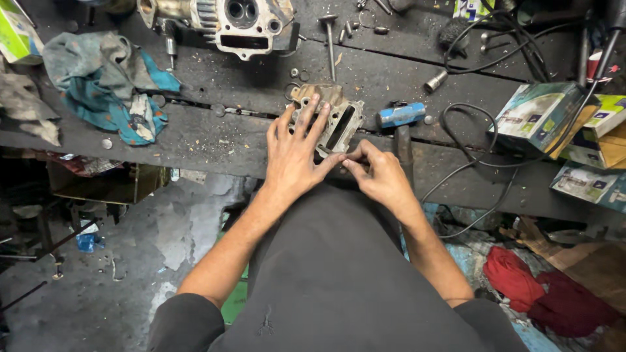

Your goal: The person works on a disassembled engine cylinder head, using a hammer to tap a piston into place and then using a screwdriver to adjust internal components. The person rotates the head to access different areas and continues to manipulate the parts with the screwdriver.

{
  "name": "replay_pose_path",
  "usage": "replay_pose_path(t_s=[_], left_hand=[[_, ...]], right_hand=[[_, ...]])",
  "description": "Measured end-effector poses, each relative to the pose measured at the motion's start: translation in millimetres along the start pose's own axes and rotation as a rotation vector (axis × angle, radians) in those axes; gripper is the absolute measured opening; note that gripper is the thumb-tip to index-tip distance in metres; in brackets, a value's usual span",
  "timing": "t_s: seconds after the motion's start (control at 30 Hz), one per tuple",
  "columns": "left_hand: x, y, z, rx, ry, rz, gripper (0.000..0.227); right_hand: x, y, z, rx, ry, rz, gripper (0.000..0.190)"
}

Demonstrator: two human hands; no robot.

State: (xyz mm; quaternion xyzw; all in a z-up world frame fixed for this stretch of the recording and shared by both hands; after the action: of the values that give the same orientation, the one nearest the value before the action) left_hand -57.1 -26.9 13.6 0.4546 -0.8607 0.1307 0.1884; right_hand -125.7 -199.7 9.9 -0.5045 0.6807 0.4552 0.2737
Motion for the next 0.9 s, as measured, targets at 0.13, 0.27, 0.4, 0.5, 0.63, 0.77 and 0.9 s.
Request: replay_pose_path(t_s=[0.13,0.27,0.4,0.5,0.63,0.77,0.9], left_hand=[[1,-2,0,-0.006,0.034,-0.009,0.091],[-1,1,1,0.041,0.052,-0.035,0.079],[-1,0,1,0.078,0.036,-0.022,0.074],[-3,3,2,0.091,0.019,-0.009,0.073],[-4,6,7,0.096,0.034,0.001,0.074],[-7,7,8,0.072,0.036,-0.008,0.08],[-7,7,8,0.076,0.049,-0.041,0.09]], right_hand=[[-6,-3,-2,-0.014,-0.034,0.048,0.016],[-9,-4,-5,-0.006,0.041,0.078,0.017],[-13,-6,-6,-0.008,0.063,0.105,0.019],[-23,-1,-5,0.066,0.075,0.023,0.017],[-25,10,3,0.113,0.176,0.134,0.014],[-36,20,14,0.217,0.247,-0.002,0.012],[-28,25,24,0.253,0.274,-0.077,0.01]])
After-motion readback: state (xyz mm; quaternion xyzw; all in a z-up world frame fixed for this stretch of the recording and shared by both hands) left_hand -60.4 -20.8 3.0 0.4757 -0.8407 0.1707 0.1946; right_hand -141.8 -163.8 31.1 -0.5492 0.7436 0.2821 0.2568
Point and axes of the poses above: each hand's wrist, its own y-axis away from the middle knuckle, its own z-axis out of the palm, x = y × z, the point moved 5 cm from there along -y, towards the middle knuckle, and after that the axes turned 7 degrees about -y, right-handed, at the moved point
